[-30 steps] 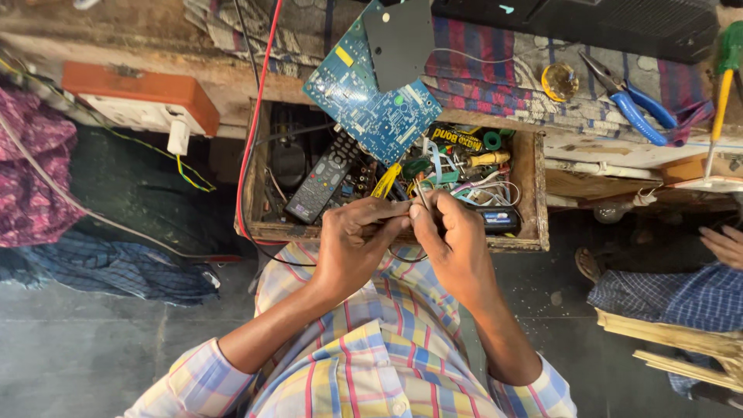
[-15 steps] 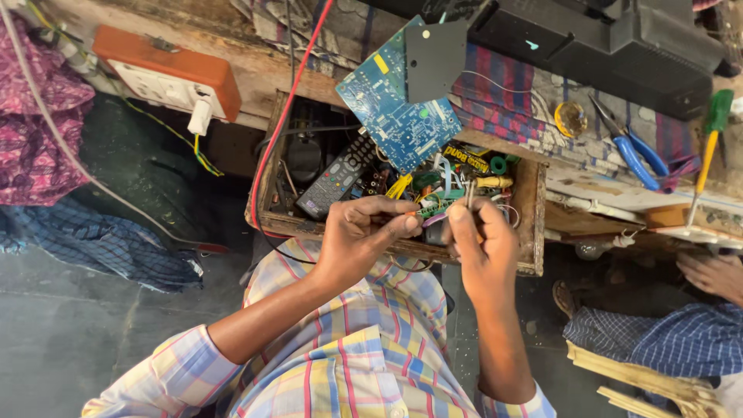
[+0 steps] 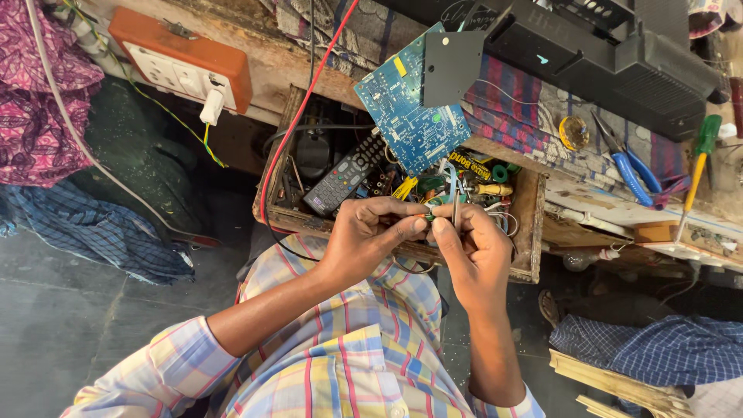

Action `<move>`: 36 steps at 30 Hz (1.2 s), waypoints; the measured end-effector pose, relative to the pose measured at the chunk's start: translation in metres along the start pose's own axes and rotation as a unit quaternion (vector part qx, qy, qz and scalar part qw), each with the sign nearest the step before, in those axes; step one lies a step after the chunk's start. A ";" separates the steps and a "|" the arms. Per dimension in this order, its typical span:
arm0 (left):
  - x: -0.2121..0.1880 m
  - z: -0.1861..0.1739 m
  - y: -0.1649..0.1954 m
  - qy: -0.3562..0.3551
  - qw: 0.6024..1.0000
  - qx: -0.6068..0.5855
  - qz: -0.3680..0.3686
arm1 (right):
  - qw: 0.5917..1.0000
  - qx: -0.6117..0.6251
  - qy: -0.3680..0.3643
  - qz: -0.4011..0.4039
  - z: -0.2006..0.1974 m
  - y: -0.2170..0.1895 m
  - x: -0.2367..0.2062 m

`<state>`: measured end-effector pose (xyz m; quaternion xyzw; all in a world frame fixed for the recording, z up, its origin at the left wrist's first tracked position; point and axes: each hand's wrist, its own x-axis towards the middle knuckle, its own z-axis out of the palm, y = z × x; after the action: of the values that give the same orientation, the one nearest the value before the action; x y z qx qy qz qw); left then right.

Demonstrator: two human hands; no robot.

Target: The person sits at a repair bench handling small electronic components and wires, twisting and fitting them together. They then pick up a soldering iron and solder components onto a blue circuit board, and finally hold the board up near a television set with a multimeter connected.

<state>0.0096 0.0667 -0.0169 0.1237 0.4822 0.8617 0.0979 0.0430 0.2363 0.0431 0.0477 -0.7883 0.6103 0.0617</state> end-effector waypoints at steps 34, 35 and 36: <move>0.005 -0.003 0.011 0.002 0.999 0.036 0.003 | 0.997 0.027 -0.016 0.071 0.011 -0.011 -0.001; 0.005 -0.003 0.012 0.002 0.999 0.052 0.012 | 0.997 0.026 -0.020 0.064 0.011 -0.009 -0.001; 0.005 -0.003 0.013 0.003 0.998 0.055 0.013 | 0.998 0.025 -0.023 0.058 0.011 -0.007 -0.001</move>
<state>0.0033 0.0593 -0.0067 0.1331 0.5272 0.8356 0.0782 0.0442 0.2241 0.0469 0.0173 -0.7754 0.6312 0.0063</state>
